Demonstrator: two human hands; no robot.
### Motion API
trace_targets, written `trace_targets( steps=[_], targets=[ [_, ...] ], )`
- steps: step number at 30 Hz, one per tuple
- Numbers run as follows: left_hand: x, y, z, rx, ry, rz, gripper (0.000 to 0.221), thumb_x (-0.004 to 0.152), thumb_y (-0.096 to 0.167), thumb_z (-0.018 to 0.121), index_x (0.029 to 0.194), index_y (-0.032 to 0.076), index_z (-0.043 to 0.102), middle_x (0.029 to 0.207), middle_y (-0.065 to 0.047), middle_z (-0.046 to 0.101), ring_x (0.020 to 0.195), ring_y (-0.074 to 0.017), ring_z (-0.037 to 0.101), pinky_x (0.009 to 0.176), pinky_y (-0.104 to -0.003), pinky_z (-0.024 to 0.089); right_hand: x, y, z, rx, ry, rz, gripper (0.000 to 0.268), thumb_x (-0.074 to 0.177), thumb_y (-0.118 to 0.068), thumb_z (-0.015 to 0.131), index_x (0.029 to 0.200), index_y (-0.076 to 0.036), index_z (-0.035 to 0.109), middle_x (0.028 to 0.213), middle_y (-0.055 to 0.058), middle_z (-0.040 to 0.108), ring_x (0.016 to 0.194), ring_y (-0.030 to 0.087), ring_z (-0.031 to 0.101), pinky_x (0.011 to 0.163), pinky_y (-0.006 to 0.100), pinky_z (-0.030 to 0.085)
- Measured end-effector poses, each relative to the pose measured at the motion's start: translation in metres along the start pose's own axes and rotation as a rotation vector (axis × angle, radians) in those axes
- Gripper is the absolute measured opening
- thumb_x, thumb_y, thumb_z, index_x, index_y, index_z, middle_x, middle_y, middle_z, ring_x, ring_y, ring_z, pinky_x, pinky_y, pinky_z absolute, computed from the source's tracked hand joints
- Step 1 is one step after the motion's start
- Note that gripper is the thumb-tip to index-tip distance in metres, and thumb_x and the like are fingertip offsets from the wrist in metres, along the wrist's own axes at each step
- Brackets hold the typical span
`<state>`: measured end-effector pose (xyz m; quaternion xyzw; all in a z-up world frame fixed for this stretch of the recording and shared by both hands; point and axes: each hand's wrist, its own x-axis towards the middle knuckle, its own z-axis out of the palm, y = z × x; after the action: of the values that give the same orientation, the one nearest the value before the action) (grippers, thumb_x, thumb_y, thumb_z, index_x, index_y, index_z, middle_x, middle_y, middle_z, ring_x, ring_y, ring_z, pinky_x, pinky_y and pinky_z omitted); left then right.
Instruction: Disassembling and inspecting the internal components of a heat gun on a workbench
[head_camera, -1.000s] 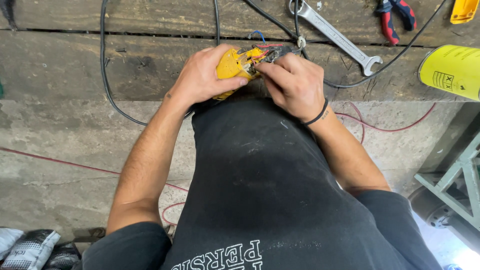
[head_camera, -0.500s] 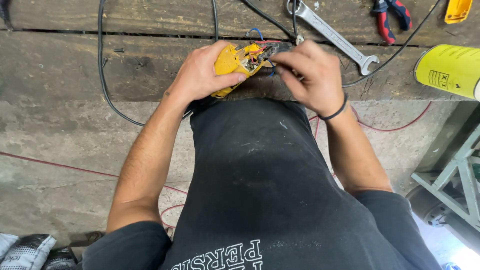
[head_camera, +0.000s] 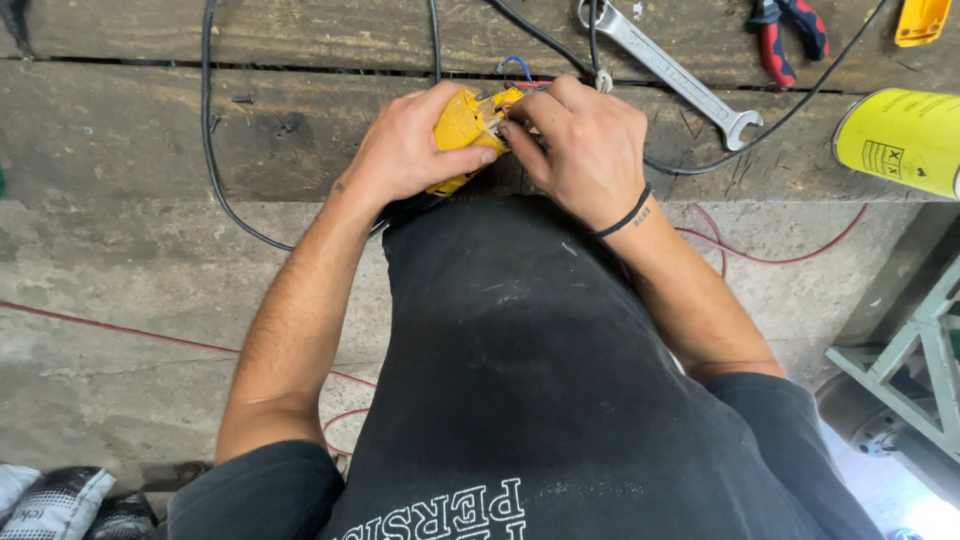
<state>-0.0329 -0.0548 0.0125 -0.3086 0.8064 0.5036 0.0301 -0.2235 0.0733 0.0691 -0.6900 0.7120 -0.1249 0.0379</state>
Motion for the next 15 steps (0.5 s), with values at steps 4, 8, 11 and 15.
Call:
trace_targets(
  steps=[4, 8, 11, 15],
  targets=[
    [0.0001, 0.0000, -0.0012, -0.011, -0.009, 0.004, 0.058, 0.084, 0.053, 0.076, 0.125, 0.016, 0.061, 0.101, -0.013, 0.071, 0.090, -0.0333, 0.066, 0.073, -0.044, 0.046, 0.0052, 0.0001, -0.0058, 0.049, -0.094, 0.038, 0.021, 0.102, -0.036, 0.072, 0.100, -0.016, 0.070, 0.086, 0.004, 0.059, 0.066, 0.031, 0.064, 0.050, 0.044, 0.044],
    [0.0009, -0.0009, -0.0012, -0.007, -0.022, -0.013, 0.060, 0.084, 0.055, 0.074, 0.125, 0.015, 0.061, 0.099, -0.013, 0.070, 0.086, -0.0313, 0.065, 0.069, -0.044, 0.045, 0.0075, 0.0020, -0.0064, 0.075, -0.107, 0.080, 0.016, 0.099, -0.034, 0.070, 0.098, -0.017, 0.069, 0.088, 0.002, 0.061, 0.071, 0.028, 0.067, 0.051, 0.043, 0.045],
    [0.0002, -0.0015, -0.0020, -0.013, -0.014, -0.008, 0.060, 0.084, 0.056, 0.074, 0.125, 0.014, 0.061, 0.099, -0.013, 0.070, 0.087, -0.0314, 0.065, 0.070, -0.044, 0.045, 0.0072, 0.0055, -0.0027, 0.123, -0.096, 0.127, 0.013, 0.098, -0.032, 0.072, 0.099, -0.019, 0.070, 0.091, 0.000, 0.063, 0.076, 0.024, 0.068, 0.053, 0.041, 0.044],
    [0.0024, -0.0019, -0.0030, -0.025, -0.009, 0.010, 0.058, 0.085, 0.055, 0.074, 0.125, 0.014, 0.063, 0.100, -0.013, 0.072, 0.087, -0.0321, 0.066, 0.070, -0.044, 0.045, 0.0033, 0.0099, 0.0024, 0.194, -0.085, 0.157, 0.012, 0.100, -0.030, 0.073, 0.102, -0.019, 0.069, 0.094, -0.001, 0.064, 0.081, 0.022, 0.068, 0.057, 0.041, 0.045]
  ],
)
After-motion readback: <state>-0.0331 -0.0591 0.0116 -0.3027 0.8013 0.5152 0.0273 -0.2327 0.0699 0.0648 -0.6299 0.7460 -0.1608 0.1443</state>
